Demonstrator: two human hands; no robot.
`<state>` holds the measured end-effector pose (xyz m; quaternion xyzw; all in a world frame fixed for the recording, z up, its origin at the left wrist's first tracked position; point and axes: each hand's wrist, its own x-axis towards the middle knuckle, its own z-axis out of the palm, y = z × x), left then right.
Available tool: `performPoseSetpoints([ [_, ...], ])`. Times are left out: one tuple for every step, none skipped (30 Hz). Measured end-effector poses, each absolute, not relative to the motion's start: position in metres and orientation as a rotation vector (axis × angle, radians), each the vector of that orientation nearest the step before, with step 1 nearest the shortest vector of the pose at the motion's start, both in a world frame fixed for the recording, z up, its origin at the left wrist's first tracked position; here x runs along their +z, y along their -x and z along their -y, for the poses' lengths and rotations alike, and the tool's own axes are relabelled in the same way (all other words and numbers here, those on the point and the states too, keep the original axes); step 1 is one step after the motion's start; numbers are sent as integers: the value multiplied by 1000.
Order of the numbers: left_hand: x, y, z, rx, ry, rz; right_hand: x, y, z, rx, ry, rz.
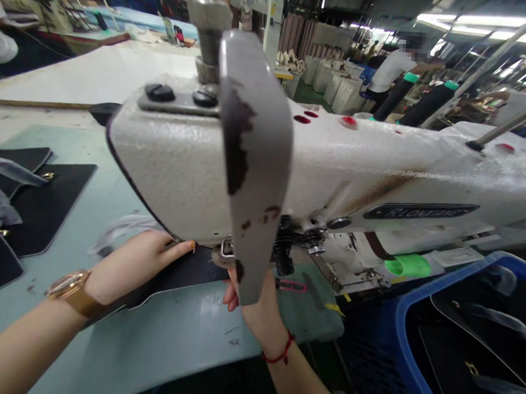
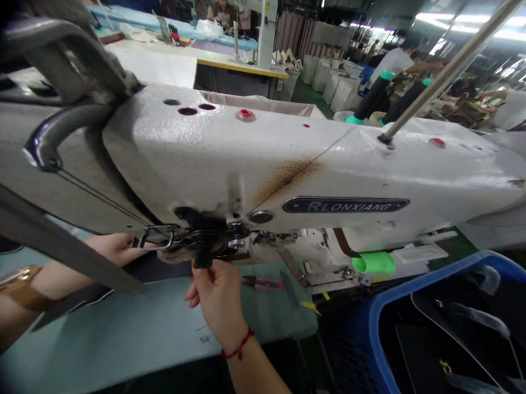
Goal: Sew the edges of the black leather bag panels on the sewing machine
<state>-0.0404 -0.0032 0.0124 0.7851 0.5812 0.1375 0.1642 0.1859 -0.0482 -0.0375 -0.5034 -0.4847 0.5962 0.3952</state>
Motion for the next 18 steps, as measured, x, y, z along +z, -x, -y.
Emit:
performPoseSetpoints([
  [13, 37, 18, 348, -2231, -1727, -38, -186, 49, 1500, 1281, 1227],
  [12, 33, 36, 368, -2234, -1774, -38, -185, 49, 1497, 1289, 1225],
  [10, 27, 55, 469, -2237, -1801, -38, -186, 50, 1500, 1299, 1224],
  [6, 20, 75, 676, -2219, -1796, -38, -186, 50, 1503, 1308, 1225],
  [1, 10, 94, 858, -2185, -1714, -39, -186, 51, 1493, 1312, 1230],
  [-6, -1, 108, 928, -2111, -1556, -39, -186, 51, 1474, 1308, 1244],
  [-13, -13, 118, 901, -1955, -1424, -39, -187, 51, 1448, 1300, 1264],
  [-21, -26, 123, 890, -1740, -1357, -38, -187, 51, 1418, 1293, 1286],
  [-29, -38, 123, 904, -1489, -1320, -38, -188, 51, 1392, 1288, 1307],
  [-35, -49, 118, 933, -1232, -1287, -37, -188, 51, 1380, 1287, 1324],
  [-40, -58, 110, 977, -1002, -1254, -36, -189, 50, 1375, 1292, 1338],
  [-44, -65, 101, 1022, -821, -1210, -34, -189, 50, 1369, 1300, 1351],
  [-46, -70, 92, 1059, -695, -1165, -32, -190, 50, 1351, 1309, 1369],
  [-47, -73, 83, 1088, -619, -1136, -31, -190, 49, 1330, 1314, 1392],
  [-48, -74, 76, 1107, -588, -1130, -29, -191, 49, 1303, 1319, 1415],
  [-48, -75, 72, 1122, -584, -1146, -28, -191, 49, 1274, 1323, 1438],
  [-49, -74, 68, 1128, -590, -1176, -27, -191, 49, 1249, 1327, 1455],
  [-50, -72, 67, 1127, -602, -1210, -27, -191, 49, 1236, 1329, 1462],
])
